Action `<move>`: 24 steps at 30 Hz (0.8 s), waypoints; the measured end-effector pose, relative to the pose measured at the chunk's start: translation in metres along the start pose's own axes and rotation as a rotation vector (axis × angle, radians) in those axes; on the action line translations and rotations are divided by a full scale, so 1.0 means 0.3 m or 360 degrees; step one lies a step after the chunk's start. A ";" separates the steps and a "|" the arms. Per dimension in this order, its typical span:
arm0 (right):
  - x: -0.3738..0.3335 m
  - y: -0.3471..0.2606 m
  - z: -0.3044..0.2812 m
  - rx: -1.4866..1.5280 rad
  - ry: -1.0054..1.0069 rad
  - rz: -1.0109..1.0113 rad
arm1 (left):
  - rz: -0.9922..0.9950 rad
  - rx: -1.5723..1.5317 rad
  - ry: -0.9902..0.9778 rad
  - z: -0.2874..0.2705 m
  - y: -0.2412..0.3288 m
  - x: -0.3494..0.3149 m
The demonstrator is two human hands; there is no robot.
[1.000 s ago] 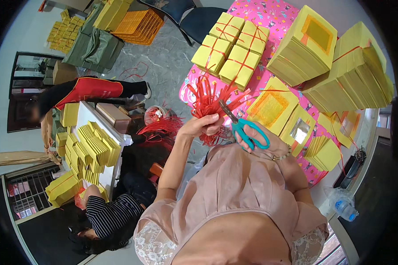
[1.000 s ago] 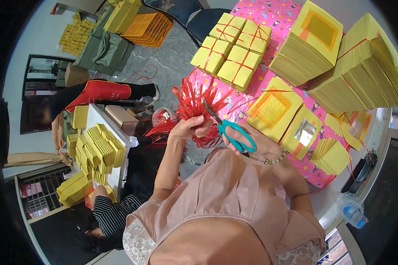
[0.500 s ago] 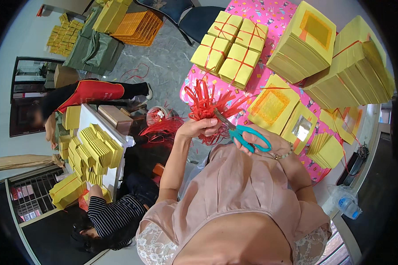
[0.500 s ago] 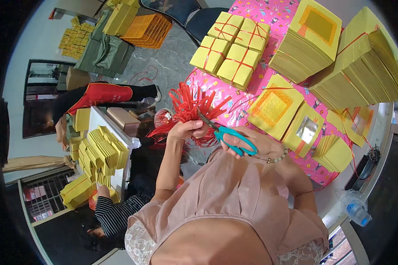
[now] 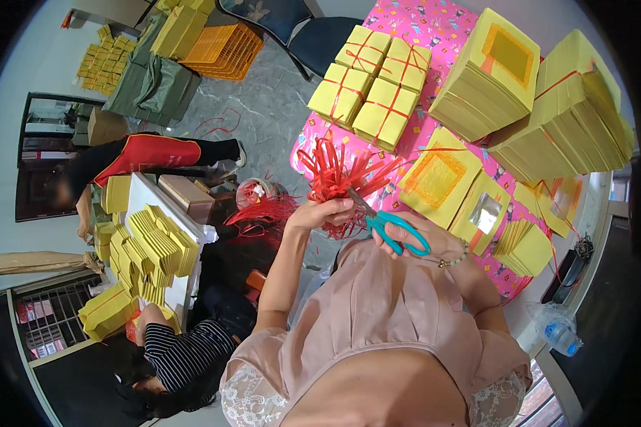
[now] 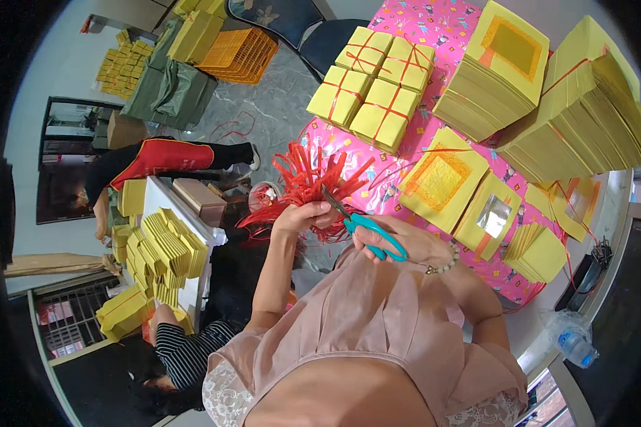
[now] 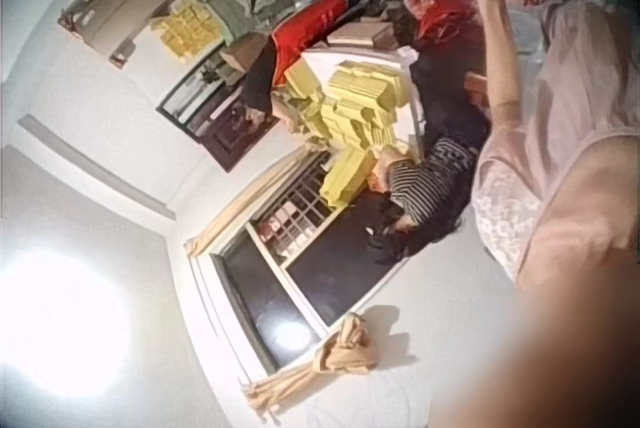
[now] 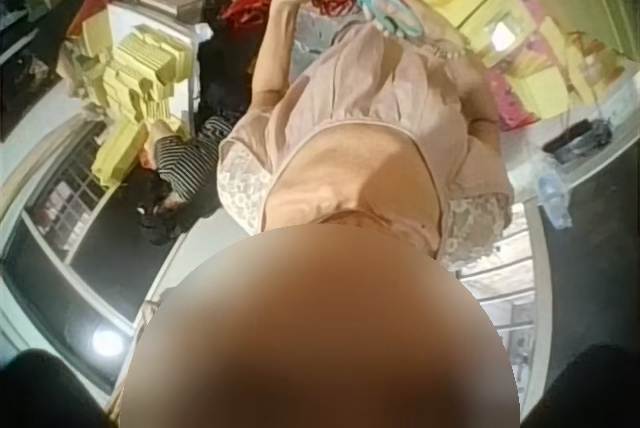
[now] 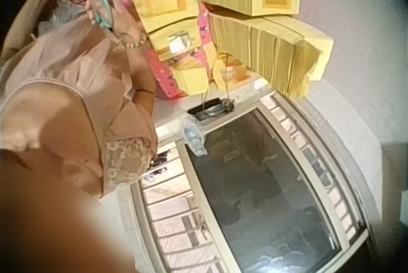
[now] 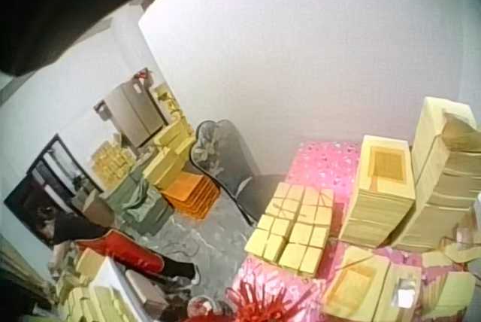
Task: The recorder bundles and cuts red plastic strips used for tying paper stacks.
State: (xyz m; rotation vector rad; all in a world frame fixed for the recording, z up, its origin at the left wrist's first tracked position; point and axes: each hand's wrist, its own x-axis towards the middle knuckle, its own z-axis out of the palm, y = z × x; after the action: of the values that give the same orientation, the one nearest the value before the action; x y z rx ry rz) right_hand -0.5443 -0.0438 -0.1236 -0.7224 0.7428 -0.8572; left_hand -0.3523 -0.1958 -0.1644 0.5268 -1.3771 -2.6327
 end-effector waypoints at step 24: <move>-0.008 -0.006 0.029 0.0147 0.0212 0.0005 | -0.0176 0.0413 0.0127 0.033 0.029 -0.013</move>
State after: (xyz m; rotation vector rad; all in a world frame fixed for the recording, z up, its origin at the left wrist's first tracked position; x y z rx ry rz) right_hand -0.5391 -0.0403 -0.1168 -0.5859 0.8169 -0.9372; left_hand -0.3527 -0.1921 -0.1510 0.7500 -1.7218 -2.4965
